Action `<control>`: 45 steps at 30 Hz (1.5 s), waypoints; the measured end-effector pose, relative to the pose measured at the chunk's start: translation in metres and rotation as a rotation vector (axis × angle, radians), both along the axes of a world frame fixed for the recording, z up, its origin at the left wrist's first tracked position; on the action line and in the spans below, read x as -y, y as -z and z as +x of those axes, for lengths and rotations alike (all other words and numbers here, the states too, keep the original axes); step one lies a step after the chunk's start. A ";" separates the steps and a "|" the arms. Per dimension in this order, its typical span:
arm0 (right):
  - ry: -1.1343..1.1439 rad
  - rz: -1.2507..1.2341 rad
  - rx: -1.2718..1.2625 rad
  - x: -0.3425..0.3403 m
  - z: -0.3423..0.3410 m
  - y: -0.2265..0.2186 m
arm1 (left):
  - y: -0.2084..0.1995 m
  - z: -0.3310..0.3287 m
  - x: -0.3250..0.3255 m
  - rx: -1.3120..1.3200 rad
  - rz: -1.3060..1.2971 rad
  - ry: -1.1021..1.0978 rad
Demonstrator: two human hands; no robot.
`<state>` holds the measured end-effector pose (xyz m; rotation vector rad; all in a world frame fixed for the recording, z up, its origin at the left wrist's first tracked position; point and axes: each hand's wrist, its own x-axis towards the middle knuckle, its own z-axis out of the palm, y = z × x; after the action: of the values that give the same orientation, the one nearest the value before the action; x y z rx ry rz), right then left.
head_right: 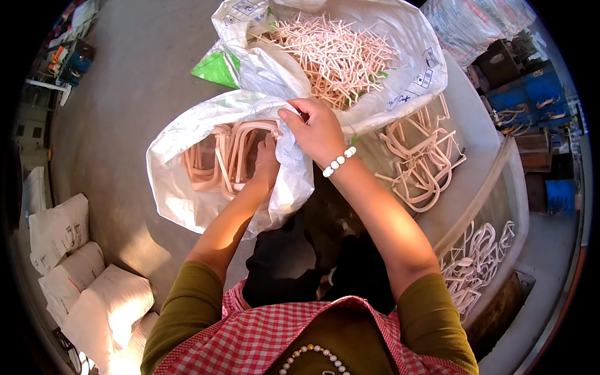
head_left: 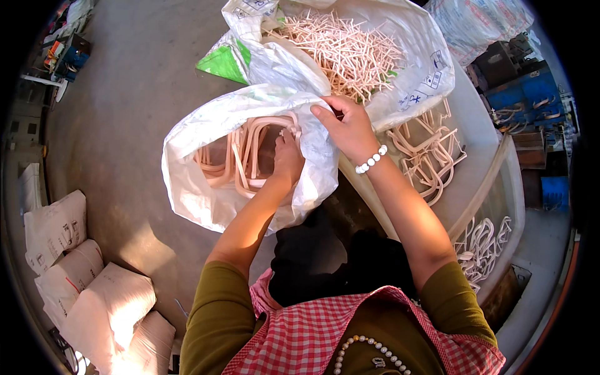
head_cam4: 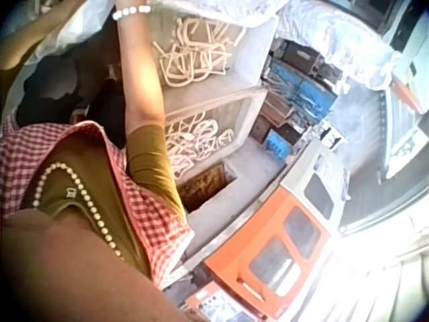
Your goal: The person assembles white plastic hangers by inserting metal hooks into the hanger bodies. They gather the assembled hangers into a stack and place them into a white sack. The person also uses a spray can and a yellow sponge to treat the hangers during the process.
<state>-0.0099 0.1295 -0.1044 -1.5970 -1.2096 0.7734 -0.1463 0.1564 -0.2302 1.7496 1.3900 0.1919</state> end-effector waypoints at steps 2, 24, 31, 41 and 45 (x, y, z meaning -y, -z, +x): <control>-0.014 -0.020 -0.001 0.001 0.002 0.003 | 0.023 -0.005 0.000 -0.063 0.216 0.118; -0.034 -0.068 -0.063 0.002 -0.010 0.011 | 0.003 -0.056 0.019 -0.413 0.515 0.067; -0.030 -0.050 0.214 0.000 -0.009 0.009 | -0.027 -0.102 0.042 -0.138 0.771 0.092; 0.014 0.021 0.401 -0.050 -0.018 -0.010 | -0.036 -0.218 0.068 0.618 0.000 -0.951; 0.080 0.113 0.355 -0.068 -0.007 -0.037 | -0.134 -0.229 -0.019 0.608 0.186 -0.826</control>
<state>-0.0164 0.1972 -0.0676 -1.7229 -1.4025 0.3710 -0.3756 0.1754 -0.0965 1.0044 1.5561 1.2184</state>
